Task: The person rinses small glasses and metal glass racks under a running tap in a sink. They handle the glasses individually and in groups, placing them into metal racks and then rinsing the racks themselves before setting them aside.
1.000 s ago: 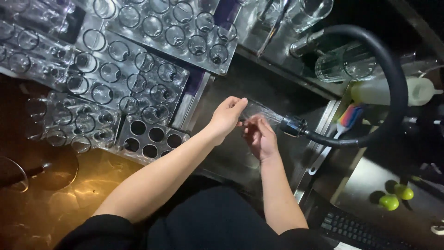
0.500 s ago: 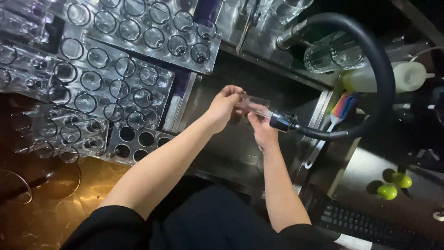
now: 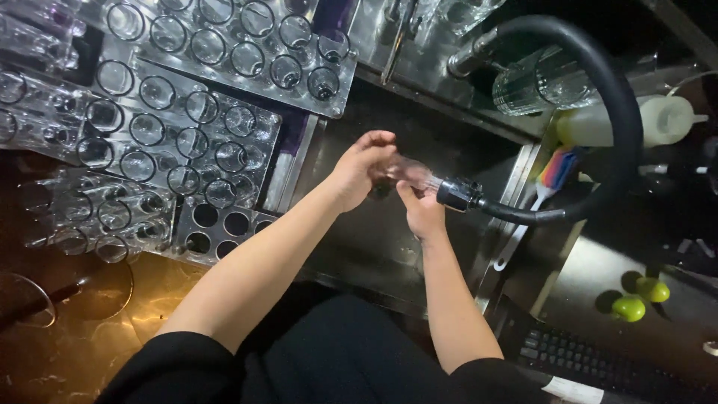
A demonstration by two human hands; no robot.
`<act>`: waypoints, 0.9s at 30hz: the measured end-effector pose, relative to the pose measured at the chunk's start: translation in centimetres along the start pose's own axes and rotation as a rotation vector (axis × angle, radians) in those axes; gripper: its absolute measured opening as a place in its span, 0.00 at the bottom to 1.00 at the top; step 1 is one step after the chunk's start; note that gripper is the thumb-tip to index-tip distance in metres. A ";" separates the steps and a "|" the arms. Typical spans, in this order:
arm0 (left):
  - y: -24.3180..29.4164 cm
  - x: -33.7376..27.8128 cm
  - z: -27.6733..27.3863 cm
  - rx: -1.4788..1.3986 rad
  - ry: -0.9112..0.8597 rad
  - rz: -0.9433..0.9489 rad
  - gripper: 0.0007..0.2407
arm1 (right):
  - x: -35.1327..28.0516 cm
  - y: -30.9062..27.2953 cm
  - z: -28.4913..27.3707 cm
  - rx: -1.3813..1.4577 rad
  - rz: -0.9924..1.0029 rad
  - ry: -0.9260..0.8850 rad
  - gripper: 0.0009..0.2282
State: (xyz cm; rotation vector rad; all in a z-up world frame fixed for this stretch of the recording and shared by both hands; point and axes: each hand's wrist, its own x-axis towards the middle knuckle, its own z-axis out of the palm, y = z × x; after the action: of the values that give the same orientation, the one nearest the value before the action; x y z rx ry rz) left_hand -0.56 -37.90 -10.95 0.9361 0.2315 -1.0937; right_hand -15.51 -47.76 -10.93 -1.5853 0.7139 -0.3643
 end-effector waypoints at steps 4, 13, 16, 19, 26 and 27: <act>0.8 -0.9 1.6 0.200 0.116 -0.185 0.22 | 1.3 1.7 0.0 -0.119 -0.304 -0.002 0.10; -0.5 -1.0 -0.5 0.314 0.093 -0.138 0.11 | 0.2 -0.5 0.3 0.283 0.275 0.044 0.06; 1.1 -3.1 0.1 0.385 0.067 -0.047 0.11 | 0.5 -0.9 -0.1 0.211 0.416 0.031 0.04; 3.8 -5.9 1.7 0.741 0.154 0.057 0.13 | 2.9 1.9 -0.4 0.252 0.571 0.032 0.07; 5.8 -8.9 1.5 1.298 0.141 0.402 0.17 | 12.4 17.9 -2.7 -0.501 0.369 -0.312 0.27; 5.7 -9.3 1.2 1.319 0.135 0.458 0.16 | 13.4 17.6 -2.5 -0.723 0.404 -0.293 0.33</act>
State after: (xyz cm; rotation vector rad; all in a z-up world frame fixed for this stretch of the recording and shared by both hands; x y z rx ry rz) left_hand -0.56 -31.95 -1.71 2.0976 -0.6707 -0.6608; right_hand -11.04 -58.37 -30.02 -2.0428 0.9695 0.4715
